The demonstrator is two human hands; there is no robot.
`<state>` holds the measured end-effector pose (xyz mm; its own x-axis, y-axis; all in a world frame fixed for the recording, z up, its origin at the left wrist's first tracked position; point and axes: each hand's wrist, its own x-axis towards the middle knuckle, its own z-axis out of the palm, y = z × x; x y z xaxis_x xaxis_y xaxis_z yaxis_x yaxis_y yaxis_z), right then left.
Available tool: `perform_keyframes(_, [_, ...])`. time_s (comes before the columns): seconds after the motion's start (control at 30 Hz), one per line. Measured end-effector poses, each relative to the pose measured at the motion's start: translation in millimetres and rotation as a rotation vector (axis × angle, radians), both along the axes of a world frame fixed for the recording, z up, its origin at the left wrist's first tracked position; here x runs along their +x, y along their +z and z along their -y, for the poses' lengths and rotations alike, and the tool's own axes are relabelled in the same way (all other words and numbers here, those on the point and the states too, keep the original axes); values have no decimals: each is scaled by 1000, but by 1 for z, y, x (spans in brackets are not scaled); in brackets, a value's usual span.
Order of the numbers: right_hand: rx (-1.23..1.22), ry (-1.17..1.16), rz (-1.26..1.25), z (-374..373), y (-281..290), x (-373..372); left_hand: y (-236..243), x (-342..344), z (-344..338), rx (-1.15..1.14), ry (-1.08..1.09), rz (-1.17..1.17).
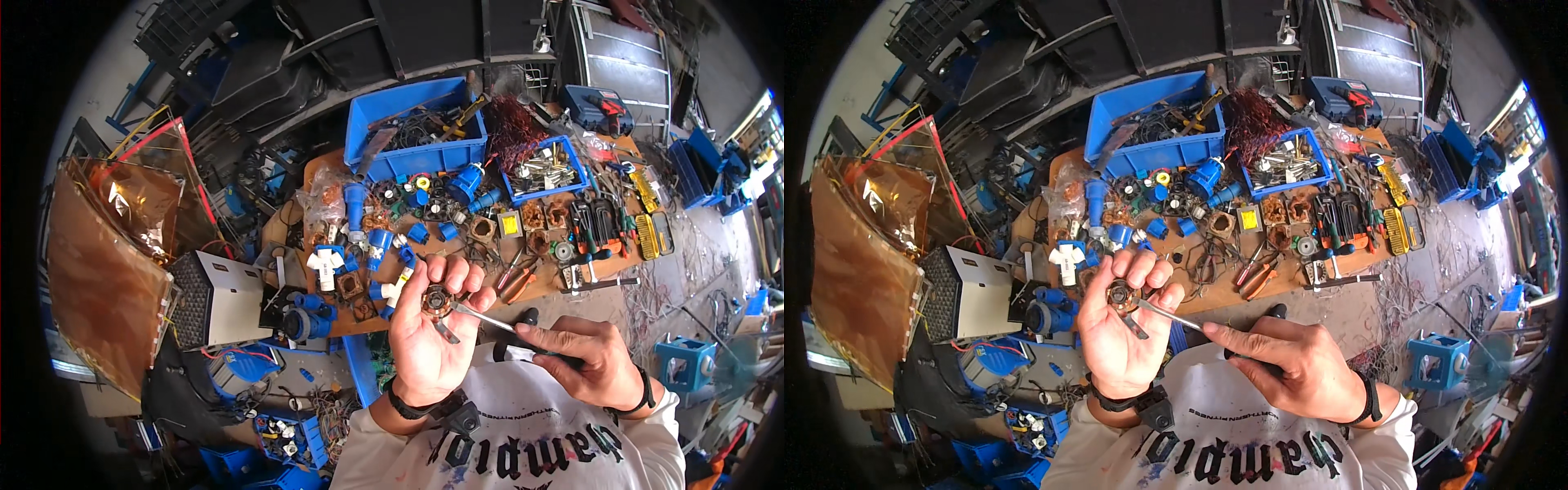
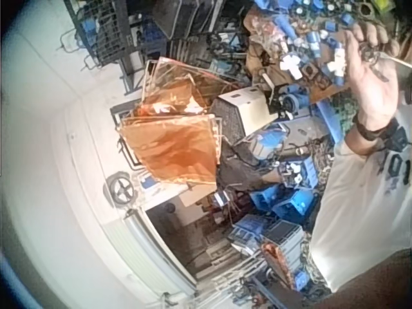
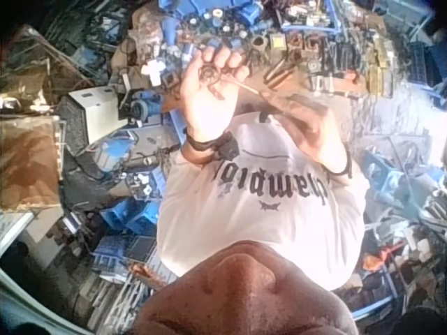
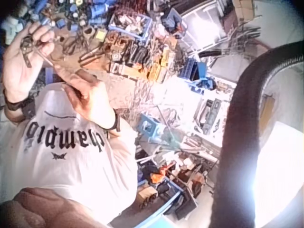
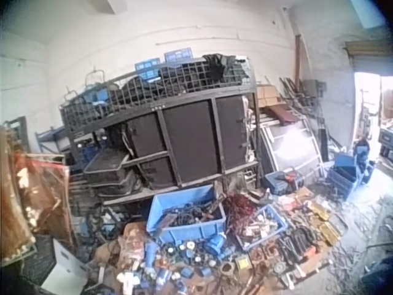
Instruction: The person inspects a blue plastic electrical connector and a black component with internal wiring. They then pick up a small cylindrical electrical part and use a screwdriver to manipulate its internal components on a cluttered workbench.
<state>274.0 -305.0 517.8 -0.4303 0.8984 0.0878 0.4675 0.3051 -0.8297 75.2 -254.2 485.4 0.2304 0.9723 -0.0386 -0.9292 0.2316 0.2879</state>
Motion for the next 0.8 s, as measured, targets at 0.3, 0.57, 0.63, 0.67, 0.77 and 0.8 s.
perform_keyframes(0.3, [19, 2, 6, 0, 4, 1, 5, 1, -2, 7, 14, -60])
perform_keyframes(0.57, [81, -23, 88, 7, 5, 1, 6, 1, 2, -9, 20, -62])
perform_keyframes(0.63, [100, -30, 98, 9, 5, 0, 7, 1, 3, -10, 18, -70])
perform_keyframes(0.67, [99, -33, 100, 10, 6, 0, 7, 1, 4, -11, 17, -74])
perform_keyframes(0.77, [101, -39, 105, 12, 7, -1, 5, 0, 6, -13, 17, -75])
perform_keyframes(0.8, [102, -42, 106, 13, 6, -2, 4, 0, 6, -7, 19, -81])
